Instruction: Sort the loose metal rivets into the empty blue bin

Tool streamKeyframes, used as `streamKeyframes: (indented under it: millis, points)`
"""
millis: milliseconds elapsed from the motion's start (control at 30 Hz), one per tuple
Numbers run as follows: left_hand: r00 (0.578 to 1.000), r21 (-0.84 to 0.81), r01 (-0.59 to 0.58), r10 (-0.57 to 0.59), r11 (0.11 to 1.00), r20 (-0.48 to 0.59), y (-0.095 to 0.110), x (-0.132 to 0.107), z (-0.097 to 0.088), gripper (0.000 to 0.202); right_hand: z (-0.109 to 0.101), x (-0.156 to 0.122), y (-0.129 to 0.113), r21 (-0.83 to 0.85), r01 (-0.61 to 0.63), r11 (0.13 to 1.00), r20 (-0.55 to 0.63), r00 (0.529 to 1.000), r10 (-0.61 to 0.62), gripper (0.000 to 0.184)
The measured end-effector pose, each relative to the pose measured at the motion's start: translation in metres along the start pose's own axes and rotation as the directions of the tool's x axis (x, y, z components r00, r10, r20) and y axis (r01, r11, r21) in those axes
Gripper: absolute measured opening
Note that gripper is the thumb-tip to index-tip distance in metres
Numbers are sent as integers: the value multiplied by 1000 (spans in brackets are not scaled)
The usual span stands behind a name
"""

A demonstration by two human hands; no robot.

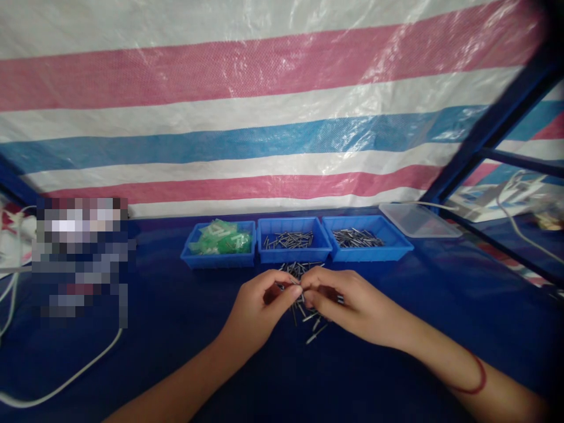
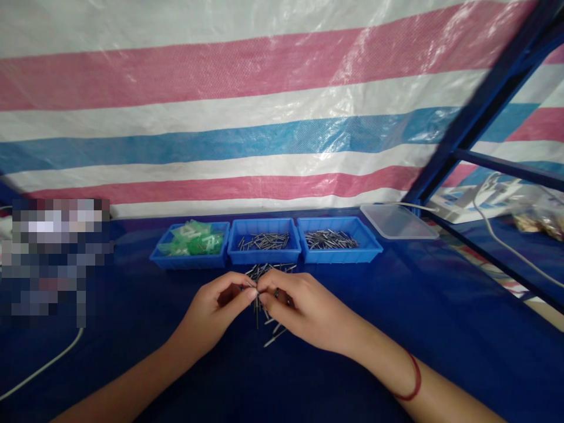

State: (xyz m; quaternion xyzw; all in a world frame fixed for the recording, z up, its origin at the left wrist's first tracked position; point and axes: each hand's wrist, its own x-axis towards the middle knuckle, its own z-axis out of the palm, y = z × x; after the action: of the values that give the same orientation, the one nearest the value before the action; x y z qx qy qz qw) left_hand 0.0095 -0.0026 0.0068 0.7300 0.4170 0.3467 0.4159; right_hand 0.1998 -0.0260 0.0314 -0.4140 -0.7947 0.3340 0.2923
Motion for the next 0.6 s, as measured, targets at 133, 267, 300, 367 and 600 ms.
streamKeyframes:
  millis: [133,267,300,367,600]
  points:
    - [1000,-16,12,-12,1000,-23,1,0,-1,15,3,1,2,59,-21,998,8,1000,20,17]
    - [999,-18,20,-21,1000,-41,4,0,-2,15,6,3,2,36,-8,999,-33,999,9,17]
    - [999,-17,24,-24,1000,-45,5,0,-2,15,7,4,2,31,-8,999,-40,999,9,19]
    - [998,-14,26,-27,1000,-51,5,-1,-2,15,9,5,2,22,-9,1000,-49,999,10,22]
    - [998,17,-26,27,1000,-54,4,-1,-3,13,12,6,5,14,-29,999,-108,994,31,17]
